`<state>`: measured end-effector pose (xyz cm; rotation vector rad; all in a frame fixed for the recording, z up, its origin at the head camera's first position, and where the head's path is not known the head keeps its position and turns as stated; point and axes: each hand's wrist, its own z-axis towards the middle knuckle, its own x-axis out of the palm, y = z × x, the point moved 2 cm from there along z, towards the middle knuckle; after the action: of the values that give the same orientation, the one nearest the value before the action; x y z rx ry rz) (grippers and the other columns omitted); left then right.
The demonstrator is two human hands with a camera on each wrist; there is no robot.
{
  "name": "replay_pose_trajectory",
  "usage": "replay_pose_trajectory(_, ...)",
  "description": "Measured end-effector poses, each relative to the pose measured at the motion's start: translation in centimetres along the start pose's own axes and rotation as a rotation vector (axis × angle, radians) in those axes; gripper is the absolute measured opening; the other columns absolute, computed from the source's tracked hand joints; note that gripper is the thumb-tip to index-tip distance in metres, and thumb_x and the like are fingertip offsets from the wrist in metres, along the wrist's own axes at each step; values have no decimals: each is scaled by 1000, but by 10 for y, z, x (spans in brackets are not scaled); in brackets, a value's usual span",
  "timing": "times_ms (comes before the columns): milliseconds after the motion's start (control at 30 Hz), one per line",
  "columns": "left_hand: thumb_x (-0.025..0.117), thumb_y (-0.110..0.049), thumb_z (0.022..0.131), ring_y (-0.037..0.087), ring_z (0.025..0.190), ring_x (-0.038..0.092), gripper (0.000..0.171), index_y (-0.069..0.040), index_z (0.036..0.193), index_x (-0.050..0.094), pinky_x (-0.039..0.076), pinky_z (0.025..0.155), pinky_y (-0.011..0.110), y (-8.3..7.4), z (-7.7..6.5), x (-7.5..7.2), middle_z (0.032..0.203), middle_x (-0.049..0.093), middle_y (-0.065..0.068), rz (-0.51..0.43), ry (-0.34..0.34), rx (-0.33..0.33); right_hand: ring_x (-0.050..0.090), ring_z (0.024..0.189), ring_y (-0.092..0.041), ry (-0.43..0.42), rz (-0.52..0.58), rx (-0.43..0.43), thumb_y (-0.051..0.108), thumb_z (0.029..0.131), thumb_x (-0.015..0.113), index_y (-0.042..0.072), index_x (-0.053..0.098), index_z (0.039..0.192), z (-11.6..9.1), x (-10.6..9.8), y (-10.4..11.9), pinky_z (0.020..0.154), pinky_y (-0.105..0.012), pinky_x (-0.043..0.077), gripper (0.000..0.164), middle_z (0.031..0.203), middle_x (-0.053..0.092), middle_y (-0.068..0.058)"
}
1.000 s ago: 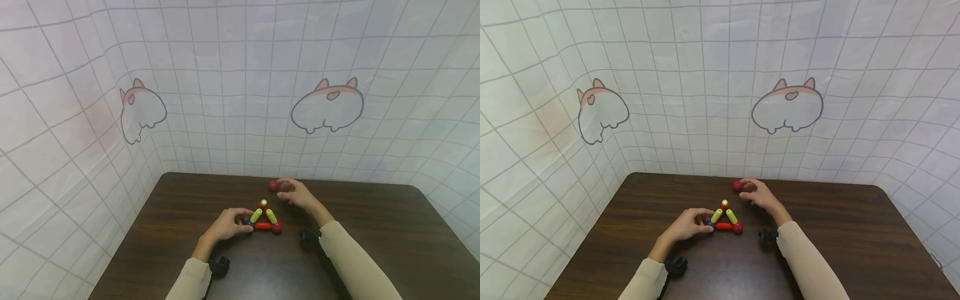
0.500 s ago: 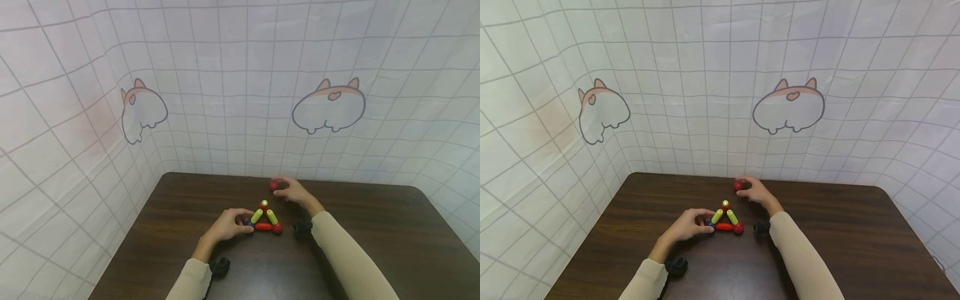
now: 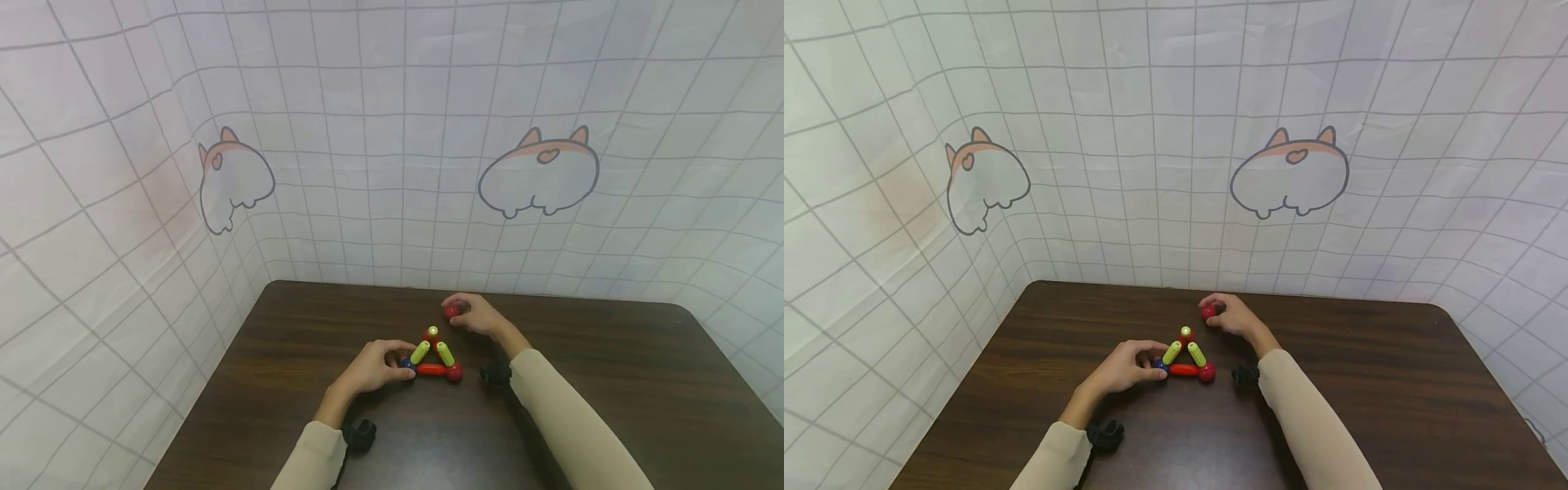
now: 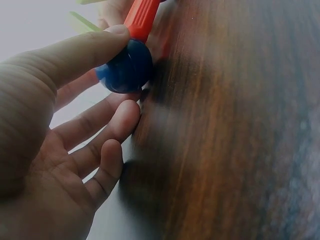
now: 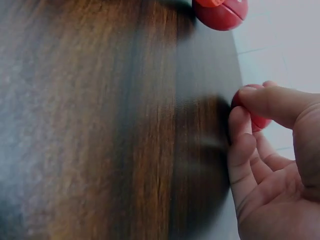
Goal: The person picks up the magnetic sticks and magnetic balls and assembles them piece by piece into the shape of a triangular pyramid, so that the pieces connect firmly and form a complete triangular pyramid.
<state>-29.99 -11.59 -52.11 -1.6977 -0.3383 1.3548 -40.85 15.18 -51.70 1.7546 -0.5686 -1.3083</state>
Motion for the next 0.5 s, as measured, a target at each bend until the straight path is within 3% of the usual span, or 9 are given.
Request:
replay_pose_trajectory(200,82,-31,89,10,77,59,47,-22,132,68,48,61,24,-1,0,0,102,67,-4,6,-5,-12,59,79,-18,-1,28,-17,5,92,71,8,66,127,-9,-1,-3,67,-31,52,36,122,61,-18)
replay_pose_trajectory(367,81,-31,89,11,76,58,47,-21,132,68,48,60,24,-2,0,0,101,68,-2,5,-9,-11,66,89,-19,-20,57,-69,8,94,73,5,65,130,-23,-2,-5,76,-33,57,37,123,65,-19)
replay_pose_trajectory(500,81,-31,89,12,77,58,46,-21,132,69,48,61,25,-1,0,1,101,68,-2,5,-14,-19,66,84,-20,-47,117,-111,9,92,75,4,65,131,-36,-1,-4,75,-34,57,40,120,66,-20)
